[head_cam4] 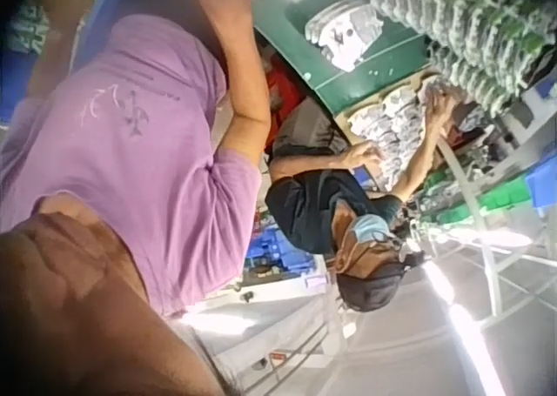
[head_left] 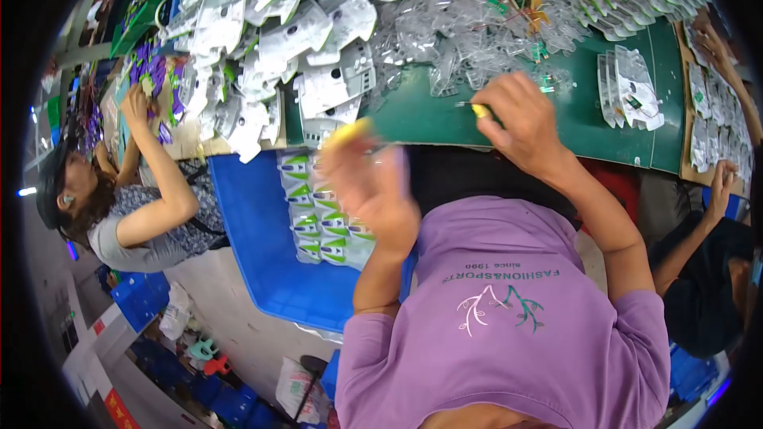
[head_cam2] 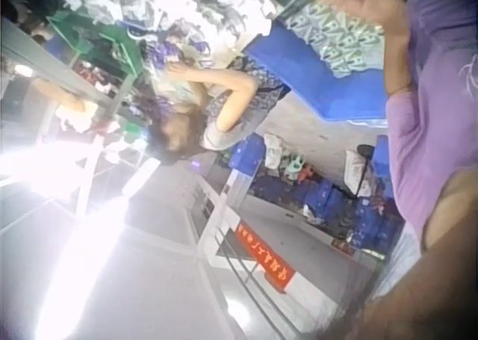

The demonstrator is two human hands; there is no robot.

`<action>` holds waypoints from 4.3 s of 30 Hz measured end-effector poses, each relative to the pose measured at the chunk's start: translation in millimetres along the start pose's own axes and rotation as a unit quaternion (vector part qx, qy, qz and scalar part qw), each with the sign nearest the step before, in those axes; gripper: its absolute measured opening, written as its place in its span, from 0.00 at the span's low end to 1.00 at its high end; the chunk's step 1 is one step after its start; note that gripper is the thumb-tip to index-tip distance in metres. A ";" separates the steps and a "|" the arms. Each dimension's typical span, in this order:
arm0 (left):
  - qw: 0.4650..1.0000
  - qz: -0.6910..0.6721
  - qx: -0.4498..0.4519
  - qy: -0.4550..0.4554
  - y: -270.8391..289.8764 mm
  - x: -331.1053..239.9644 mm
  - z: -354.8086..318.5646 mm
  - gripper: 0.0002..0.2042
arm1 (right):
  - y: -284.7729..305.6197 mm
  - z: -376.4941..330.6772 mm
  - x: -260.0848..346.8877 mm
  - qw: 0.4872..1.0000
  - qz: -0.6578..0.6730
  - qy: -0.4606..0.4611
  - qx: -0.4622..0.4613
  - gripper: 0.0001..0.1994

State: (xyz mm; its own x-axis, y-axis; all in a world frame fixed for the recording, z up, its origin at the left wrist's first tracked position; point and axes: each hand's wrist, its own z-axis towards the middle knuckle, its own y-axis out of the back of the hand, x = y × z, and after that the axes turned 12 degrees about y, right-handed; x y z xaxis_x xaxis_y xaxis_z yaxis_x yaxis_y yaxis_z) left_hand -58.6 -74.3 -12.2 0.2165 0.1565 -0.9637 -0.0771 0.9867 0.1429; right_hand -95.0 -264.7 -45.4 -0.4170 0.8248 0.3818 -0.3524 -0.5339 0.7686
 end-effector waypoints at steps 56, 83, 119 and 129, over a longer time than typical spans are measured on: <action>0.881 0.408 -0.036 -0.236 47.0 28.4 215.0 0.17 | 60.1 10.8 -1.4 0.885 0.399 -0.230 -0.067 0.04; 0.863 0.310 0.327 -0.228 -12.8 37.6 -27.6 0.23 | 39.0 -15.2 13.7 0.991 0.106 -0.054 0.065 0.09; 0.931 0.259 0.215 -0.142 -2.0 56.0 19.6 0.13 | 33.8 -23.0 14.1 0.985 0.009 0.005 0.170 0.13; 0.910 0.165 0.323 -0.198 -15.5 38.7 -5.5 0.14 | 35.9 -19.4 8.1 0.983 0.010 0.044 0.176 0.13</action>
State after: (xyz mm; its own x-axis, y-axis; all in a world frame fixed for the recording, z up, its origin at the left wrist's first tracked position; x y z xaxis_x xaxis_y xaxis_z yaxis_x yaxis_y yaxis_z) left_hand -54.4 -83.8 -52.9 0.6299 0.3264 -0.7048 0.3591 0.6822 0.6369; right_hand -127.2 -280.8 -24.6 -0.4979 0.7869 0.3646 -0.0377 -0.4396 0.8974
